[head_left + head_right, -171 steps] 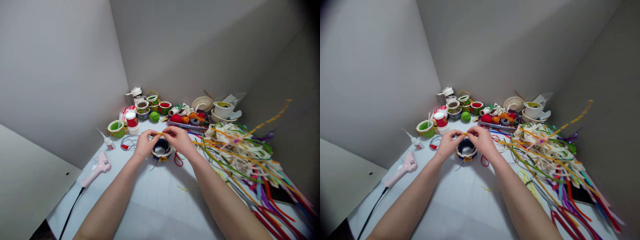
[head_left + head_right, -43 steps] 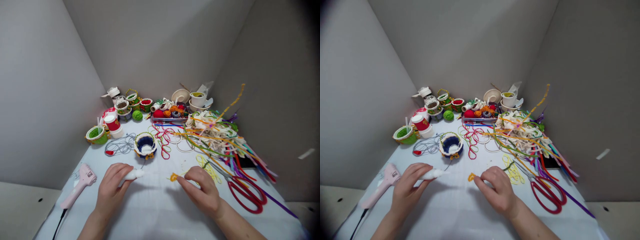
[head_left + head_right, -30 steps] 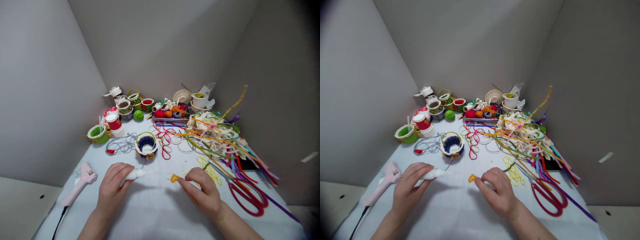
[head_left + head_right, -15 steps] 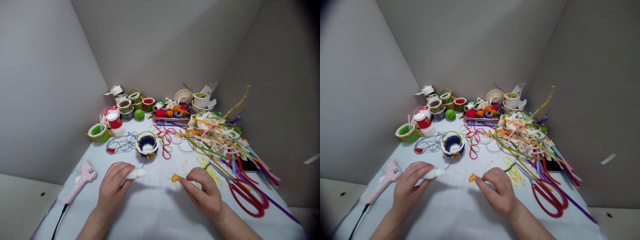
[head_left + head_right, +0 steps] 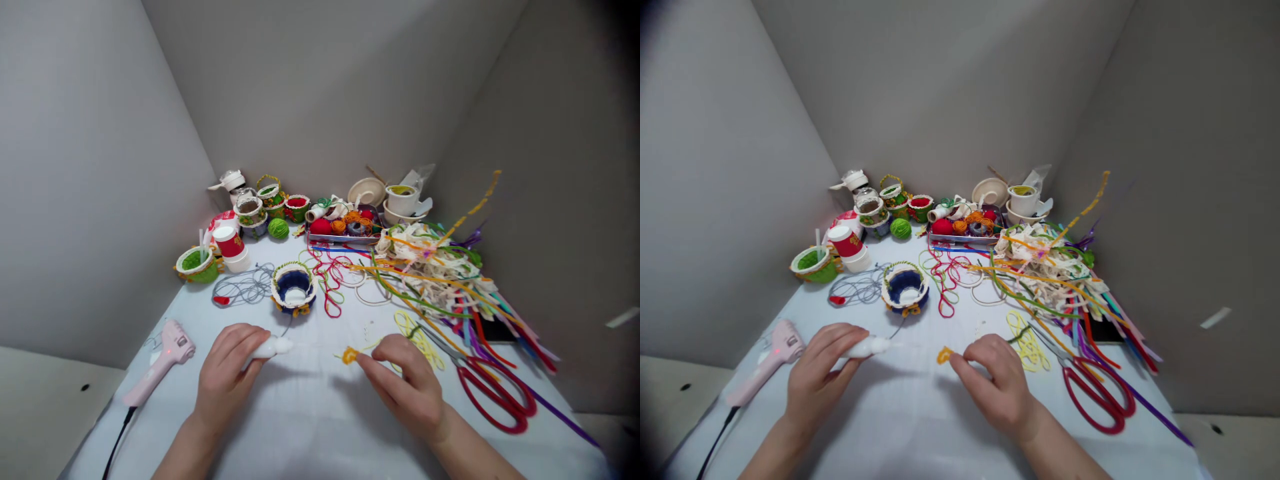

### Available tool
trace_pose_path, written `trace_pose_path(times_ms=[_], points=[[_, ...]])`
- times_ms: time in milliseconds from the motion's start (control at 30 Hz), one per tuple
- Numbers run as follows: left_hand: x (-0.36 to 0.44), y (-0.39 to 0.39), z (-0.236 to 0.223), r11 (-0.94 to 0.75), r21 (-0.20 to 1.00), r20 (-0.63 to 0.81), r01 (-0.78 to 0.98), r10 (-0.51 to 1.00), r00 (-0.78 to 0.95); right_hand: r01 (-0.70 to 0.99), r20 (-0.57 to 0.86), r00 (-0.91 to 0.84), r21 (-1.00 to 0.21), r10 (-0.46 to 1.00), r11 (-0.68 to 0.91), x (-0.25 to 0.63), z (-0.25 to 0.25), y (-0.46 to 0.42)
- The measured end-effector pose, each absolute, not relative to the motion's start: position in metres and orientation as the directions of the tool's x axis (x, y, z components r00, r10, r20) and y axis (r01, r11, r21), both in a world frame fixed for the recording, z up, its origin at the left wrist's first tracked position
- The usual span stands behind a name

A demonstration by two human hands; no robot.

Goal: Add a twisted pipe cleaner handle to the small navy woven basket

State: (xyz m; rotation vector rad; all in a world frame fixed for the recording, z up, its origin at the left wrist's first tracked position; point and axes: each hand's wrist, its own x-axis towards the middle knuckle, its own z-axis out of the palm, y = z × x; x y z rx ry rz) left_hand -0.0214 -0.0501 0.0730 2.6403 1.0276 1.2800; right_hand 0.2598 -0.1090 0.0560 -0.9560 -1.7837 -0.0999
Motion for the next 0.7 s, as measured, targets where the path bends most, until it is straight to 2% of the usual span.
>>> trace_pose_path(times_ms=[233,533,700], points=[[-0.0197,-0.0493,0.0739,-0.781,0.301,0.692,0.547,0.574,0.439,0.653,0.836,-0.156,-0.312,0.526,0.691,0.2607,0.0549,-0.1089],[-0.0204,-0.0497,0.0746,-0.779,0.292,0.698,0.555,0.57,0.433,0.629,0.809,-0.082,-0.41,0.582,0.66,0.2586,0.0594,-0.1089],[-0.0193,-0.0497,0.0759,-0.773,0.301,0.693,0.559,0.58,0.428,0.649,0.832,-0.115,-0.35,0.542,0.676,0.2591,0.0604,-0.1087]])
